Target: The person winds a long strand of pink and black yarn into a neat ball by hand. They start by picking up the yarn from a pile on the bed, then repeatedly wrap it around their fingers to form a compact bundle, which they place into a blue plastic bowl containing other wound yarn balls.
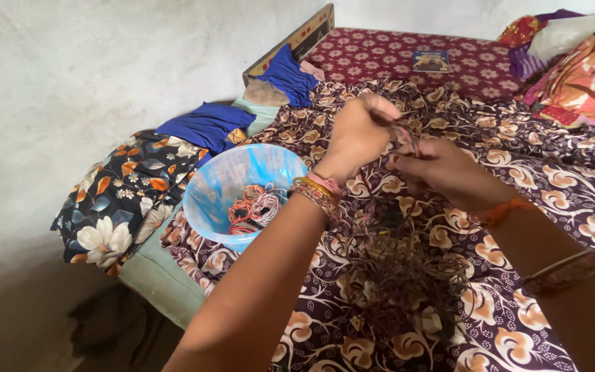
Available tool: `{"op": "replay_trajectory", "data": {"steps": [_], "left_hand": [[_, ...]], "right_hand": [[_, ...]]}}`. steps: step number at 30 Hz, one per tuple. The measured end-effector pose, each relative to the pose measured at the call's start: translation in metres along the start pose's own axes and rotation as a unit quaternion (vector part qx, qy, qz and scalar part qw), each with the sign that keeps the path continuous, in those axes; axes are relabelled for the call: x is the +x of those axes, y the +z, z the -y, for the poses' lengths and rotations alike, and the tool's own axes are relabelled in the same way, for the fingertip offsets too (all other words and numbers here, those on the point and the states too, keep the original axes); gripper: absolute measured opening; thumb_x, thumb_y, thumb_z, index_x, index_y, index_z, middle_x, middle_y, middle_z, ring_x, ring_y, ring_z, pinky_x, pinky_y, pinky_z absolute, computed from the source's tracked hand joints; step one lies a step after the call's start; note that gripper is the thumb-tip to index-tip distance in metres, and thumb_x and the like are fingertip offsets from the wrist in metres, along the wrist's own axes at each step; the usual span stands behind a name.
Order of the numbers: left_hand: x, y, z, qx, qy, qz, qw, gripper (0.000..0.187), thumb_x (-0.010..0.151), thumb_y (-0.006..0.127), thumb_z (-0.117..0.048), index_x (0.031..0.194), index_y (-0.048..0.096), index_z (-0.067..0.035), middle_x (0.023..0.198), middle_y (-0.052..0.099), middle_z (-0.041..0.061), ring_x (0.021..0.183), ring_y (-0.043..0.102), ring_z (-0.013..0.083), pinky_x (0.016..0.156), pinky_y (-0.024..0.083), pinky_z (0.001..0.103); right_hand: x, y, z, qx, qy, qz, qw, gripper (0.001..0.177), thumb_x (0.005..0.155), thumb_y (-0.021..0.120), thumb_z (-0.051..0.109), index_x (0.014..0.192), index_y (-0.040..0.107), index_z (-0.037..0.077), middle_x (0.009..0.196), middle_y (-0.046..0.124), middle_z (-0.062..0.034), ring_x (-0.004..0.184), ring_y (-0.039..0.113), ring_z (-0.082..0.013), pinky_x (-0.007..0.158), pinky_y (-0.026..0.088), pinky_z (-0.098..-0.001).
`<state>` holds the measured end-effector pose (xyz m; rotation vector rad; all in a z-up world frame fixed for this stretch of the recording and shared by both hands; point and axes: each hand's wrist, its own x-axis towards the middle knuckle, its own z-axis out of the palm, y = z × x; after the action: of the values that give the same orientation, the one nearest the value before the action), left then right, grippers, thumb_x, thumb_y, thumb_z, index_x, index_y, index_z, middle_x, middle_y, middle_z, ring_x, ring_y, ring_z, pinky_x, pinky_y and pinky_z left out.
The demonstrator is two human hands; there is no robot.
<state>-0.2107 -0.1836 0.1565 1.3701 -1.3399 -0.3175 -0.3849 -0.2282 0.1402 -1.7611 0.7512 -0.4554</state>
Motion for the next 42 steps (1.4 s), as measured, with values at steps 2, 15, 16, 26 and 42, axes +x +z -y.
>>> {"op": "replay_trajectory", "data": {"steps": [2, 15, 16, 26, 42], "left_hand": [[0.001, -0.009, 0.002, 0.003, -0.035, 0.011, 0.999, 0.017, 0.077, 0.074, 0.001, 0.092, 0.076, -0.006, 0.089, 0.078, 0.007, 0.078, 0.073, 0.0131, 0.073, 0.060, 0.028], [-0.064, 0.010, 0.096, 0.139, -0.162, 0.344, 0.915, 0.024, 0.098, 0.057, -0.014, 0.117, 0.070, -0.011, 0.112, 0.075, 0.010, 0.096, 0.070, 0.0190, 0.092, 0.053, 0.037], [-0.065, 0.002, 0.104, 0.091, -0.183, 0.309, 0.929, 0.023, 0.096, 0.057, -0.013, 0.114, 0.071, -0.009, 0.111, 0.076, 0.012, 0.097, 0.072, 0.0197, 0.094, 0.055, 0.037], [-0.009, -0.046, 0.010, 0.136, 0.021, 0.053, 0.989, 0.015, 0.092, 0.060, -0.008, 0.083, 0.072, -0.009, 0.086, 0.075, 0.007, 0.067, 0.070, 0.0182, 0.063, 0.057, 0.037], [-0.054, 0.001, 0.026, -0.161, 0.016, 0.169, 0.972, 0.012, 0.102, 0.059, -0.012, 0.100, 0.067, -0.004, 0.087, 0.071, 0.006, 0.085, 0.068, 0.0172, 0.086, 0.056, 0.034]], "right_hand": [[-0.003, -0.004, 0.005, 0.075, -0.036, -0.015, 0.996, 0.018, 0.095, 0.067, 0.020, 0.088, 0.064, 0.003, 0.066, 0.053, -0.0014, 0.060, 0.049, -0.0151, 0.059, 0.044, -0.0295], [0.005, -0.053, 0.003, 0.456, -0.186, -0.025, 0.870, 0.032, 0.112, 0.056, 0.029, 0.089, 0.067, 0.009, 0.060, 0.041, 0.0083, 0.051, 0.036, -0.0053, 0.054, 0.034, -0.0215], [0.006, -0.061, -0.005, 0.406, -0.164, -0.049, 0.898, 0.031, 0.110, 0.059, 0.031, 0.091, 0.066, 0.008, 0.061, 0.043, 0.0074, 0.053, 0.039, -0.0069, 0.055, 0.037, -0.0233], [-0.004, -0.064, 0.002, -0.379, -0.307, -0.282, 0.827, 0.066, 0.088, 0.083, 0.022, 0.140, 0.052, -0.005, 0.147, 0.050, -0.0258, 0.130, 0.052, -0.0398, 0.101, 0.044, -0.0503], [-0.014, -0.013, 0.061, 0.153, -0.187, -0.113, 0.964, 0.013, 0.101, 0.050, 0.002, 0.091, 0.059, 0.001, 0.081, 0.065, -0.0006, 0.058, 0.047, -0.0089, 0.052, 0.038, -0.0243]]}}
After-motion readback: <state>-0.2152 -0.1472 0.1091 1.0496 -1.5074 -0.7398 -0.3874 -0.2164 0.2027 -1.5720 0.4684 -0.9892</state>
